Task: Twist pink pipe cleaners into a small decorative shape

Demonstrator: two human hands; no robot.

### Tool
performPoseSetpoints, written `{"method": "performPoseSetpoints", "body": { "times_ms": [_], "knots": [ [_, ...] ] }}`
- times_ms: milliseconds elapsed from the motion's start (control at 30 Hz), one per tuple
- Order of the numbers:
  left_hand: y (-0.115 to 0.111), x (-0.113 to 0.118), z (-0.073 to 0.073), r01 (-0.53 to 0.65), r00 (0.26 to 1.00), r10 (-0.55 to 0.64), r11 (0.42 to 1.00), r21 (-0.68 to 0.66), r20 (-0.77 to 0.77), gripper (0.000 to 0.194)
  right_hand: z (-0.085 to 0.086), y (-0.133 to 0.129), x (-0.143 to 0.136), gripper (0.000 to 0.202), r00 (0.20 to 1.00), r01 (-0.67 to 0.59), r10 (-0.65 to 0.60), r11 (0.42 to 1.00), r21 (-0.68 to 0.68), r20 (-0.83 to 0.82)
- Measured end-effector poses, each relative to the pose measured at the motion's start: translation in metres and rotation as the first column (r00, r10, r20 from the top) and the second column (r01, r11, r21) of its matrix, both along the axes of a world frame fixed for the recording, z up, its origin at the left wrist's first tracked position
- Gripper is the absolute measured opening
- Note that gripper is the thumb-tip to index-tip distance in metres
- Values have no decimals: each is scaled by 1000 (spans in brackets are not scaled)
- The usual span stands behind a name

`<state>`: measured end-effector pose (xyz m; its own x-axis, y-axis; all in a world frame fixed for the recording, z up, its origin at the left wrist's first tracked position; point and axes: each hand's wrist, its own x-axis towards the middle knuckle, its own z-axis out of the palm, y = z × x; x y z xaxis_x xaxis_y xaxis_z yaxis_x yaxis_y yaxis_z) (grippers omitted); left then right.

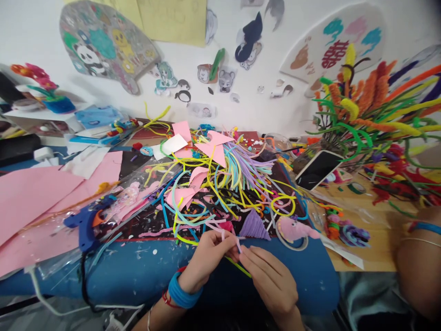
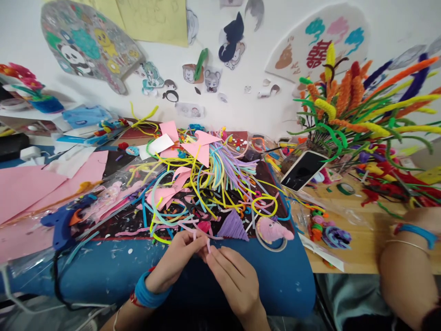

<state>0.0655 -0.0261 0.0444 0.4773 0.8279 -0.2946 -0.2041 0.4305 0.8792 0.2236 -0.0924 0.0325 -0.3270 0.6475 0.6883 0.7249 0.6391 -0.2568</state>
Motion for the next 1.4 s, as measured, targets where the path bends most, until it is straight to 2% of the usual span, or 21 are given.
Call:
{"method": "performPoseSetpoints", "body": {
  "times_ms": [167, 333, 500, 733, 967, 1100, 1167, 1300, 1400],
  "knots": [
    [2, -1, -1, -31, 999, 31, 999, 35, -7, 25, 5, 2, 1, 40, 997, -55, 62, 988, -142, 44],
    [3, -2, -2, 3, 999, 0, 997, 81, -36, 27, 17, 4, -4, 35, 989, -72, 106, 953, -293, 102],
    [2, -4, -4, 24, 998, -17, 993, 118, -60, 22, 19, 5, -5, 33, 995, -38, 64, 956, -291, 79],
    [1, -5, -6, -30, 984, 66, 978, 208, -167, 20, 15, 3, -4, 36, 991, -47, 81, 957, -286, 108],
    [4, -10, -4, -26, 1000, 27, 986, 165, -4, 18, 15, 4, -7, 34, 997, -43, 58, 958, -284, 44],
    [4, -13, -1, -8, 998, 2, 995, 100, 64, 20, 16, 6, -5, 18, 994, 13, -54, 923, -384, -97],
    [4, -13, 0, 25, 996, -32, 997, 78, 80, 22, 20, 8, -2, 12, 992, -11, -45, 904, -428, -120],
    [5, -14, 0, 62, 995, -69, 994, 93, 68, 23, 32, 13, 6, 16, 999, -41, 42, 906, -421, -7],
    [6, -16, 1, 118, 993, -121, 986, 117, 13, 23, 39, 14, 9, 19, 999, -23, 39, 911, -411, 31]
  ]
}}
